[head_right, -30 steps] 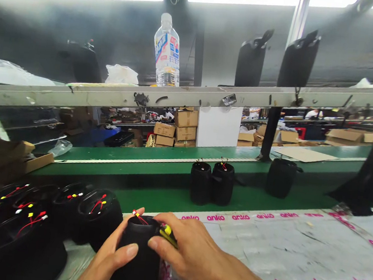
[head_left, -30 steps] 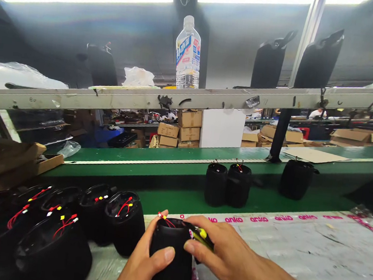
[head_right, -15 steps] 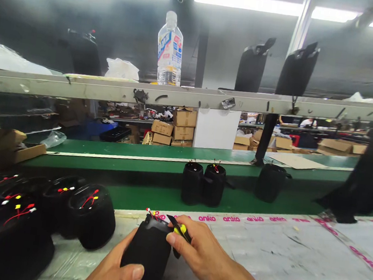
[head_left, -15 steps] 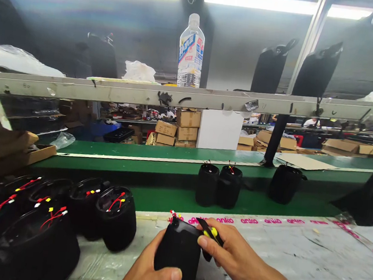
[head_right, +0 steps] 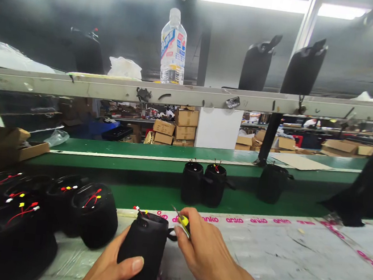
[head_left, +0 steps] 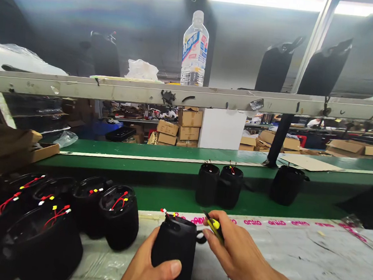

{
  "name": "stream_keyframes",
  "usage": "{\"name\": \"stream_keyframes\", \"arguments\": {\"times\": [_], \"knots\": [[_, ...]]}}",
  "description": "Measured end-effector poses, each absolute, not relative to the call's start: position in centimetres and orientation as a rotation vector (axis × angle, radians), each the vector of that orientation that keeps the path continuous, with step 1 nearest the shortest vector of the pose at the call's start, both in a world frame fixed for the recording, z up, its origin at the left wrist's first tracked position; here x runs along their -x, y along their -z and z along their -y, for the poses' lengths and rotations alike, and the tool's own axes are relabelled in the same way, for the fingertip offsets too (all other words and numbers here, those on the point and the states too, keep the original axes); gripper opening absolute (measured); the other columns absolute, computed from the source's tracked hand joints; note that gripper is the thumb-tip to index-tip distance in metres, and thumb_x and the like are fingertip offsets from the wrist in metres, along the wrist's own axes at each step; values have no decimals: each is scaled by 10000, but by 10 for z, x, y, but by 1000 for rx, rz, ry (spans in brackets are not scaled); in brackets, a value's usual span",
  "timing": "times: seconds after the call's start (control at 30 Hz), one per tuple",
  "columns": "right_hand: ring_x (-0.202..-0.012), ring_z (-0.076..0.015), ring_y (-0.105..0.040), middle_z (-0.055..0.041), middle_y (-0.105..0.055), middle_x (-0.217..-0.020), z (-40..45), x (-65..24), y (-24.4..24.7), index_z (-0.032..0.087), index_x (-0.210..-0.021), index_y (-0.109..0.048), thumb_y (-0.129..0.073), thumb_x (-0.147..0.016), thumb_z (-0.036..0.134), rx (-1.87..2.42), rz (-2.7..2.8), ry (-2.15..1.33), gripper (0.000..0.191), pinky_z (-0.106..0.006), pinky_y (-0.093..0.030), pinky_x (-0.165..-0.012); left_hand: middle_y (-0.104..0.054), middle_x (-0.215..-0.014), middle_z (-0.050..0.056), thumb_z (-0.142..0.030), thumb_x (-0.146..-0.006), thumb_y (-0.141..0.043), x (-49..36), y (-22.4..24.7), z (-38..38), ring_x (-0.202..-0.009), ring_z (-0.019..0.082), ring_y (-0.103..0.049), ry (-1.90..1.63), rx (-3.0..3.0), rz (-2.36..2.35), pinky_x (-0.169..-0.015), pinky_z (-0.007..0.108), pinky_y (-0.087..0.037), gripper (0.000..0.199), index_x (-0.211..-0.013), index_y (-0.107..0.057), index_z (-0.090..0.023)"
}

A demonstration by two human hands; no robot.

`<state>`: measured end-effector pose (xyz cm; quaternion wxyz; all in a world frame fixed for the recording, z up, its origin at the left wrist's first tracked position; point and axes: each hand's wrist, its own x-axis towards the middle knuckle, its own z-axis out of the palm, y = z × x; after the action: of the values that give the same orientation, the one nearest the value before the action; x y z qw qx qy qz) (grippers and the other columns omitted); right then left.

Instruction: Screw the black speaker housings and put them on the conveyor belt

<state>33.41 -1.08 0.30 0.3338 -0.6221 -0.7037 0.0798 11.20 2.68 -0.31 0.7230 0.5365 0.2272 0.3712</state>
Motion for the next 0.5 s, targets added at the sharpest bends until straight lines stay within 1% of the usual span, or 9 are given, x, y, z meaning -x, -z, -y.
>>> {"name": "stream_keyframes", "arguments": {"times": [0.07,0.1,0.17,0.23,0.33,0.37,0.43,0.5], "knots": [[-765,-219,-596,-25,-628,-899,13,-334,-8,245,-1107,-485,-371,-1032,346,1592,1909,-143,170,-364,-418,-684,-671,-1232,119,-478,-712,-757,-109,1,-29,-1121,341,-635,-845,-1246,-533,-963,444,-485,694,-1308,-528,-208],[-754,-209,-582,-16,-616,-898,15,-333,-10,254,-1078,-493,-381,-1030,322,1558,1947,-131,139,-354,-408,-673,-671,-1230,116,-484,-716,-748,-108,1,-30,-1124,343,-633,-873,-1299,-568,-973,457,-478,684,-1303,-528,-211],[-794,-195,-573,-12,-605,-963,18,-331,-16,266,-1058,-509,-416,-1019,285,1465,2005,-157,103,-341,-410,-692,-660,-1245,113,-496,-714,-738,-105,2,-33,-1146,348,-618,-959,-1437,-675,-1003,478,-456,695,-1311,-520,-213],[-866,-183,-581,-10,-603,-1033,19,-325,-19,280,-1098,-525,-434,-1019,277,1381,1987,-224,121,-332,-426,-751,-629,-1295,125,-489,-689,-748,-106,7,-33,-1204,360,-578,-1044,-1563,-828,-1045,496,-422,765,-1350,-490,-205],[-1001,-186,-590,-8,-629,-1129,18,-315,-23,306,-1225,-526,-488,-1013,355,1356,1866,-345,221,-331,-426,-859,-556,-1392,150,-402,-639,-768,-112,17,-29,-1298,382,-491,-1125,-1685,-1068,-1102,537,-351,867,-1410,-436,-183],[-1009,-190,-594,-7,-642,-1131,16,-312,-23,305,-1234,-538,-508,-1004,385,1364,1838,-394,245,-329,-426,-866,-536,-1413,153,-364,-625,-767,-114,20,-27,-1314,386,-472,-1138,-1710,-1123,-1112,551,-329,882,-1419,-430,-180],[-941,-189,-608,-4,-669,-1060,14,-308,-24,277,-1133,-602,-521,-994,426,1365,1818,-491,219,-315,-433,-823,-519,-1433,148,-352,-637,-751,-115,23,-25,-1322,379,-463,-1146,-1689,-1127,-1125,560,-307,864,-1423,-434,-186],[-837,-174,-594,6,-669,-941,11,-308,-23,248,-976,-632,-507,-998,442,1338,1820,-552,231,-295,-430,-753,-536,-1421,143,-437,-706,-714,-111,21,-27,-1315,361,-481,-1105,-1549,-981,-1123,538,-330,784,-1404,-458,-191]]}}
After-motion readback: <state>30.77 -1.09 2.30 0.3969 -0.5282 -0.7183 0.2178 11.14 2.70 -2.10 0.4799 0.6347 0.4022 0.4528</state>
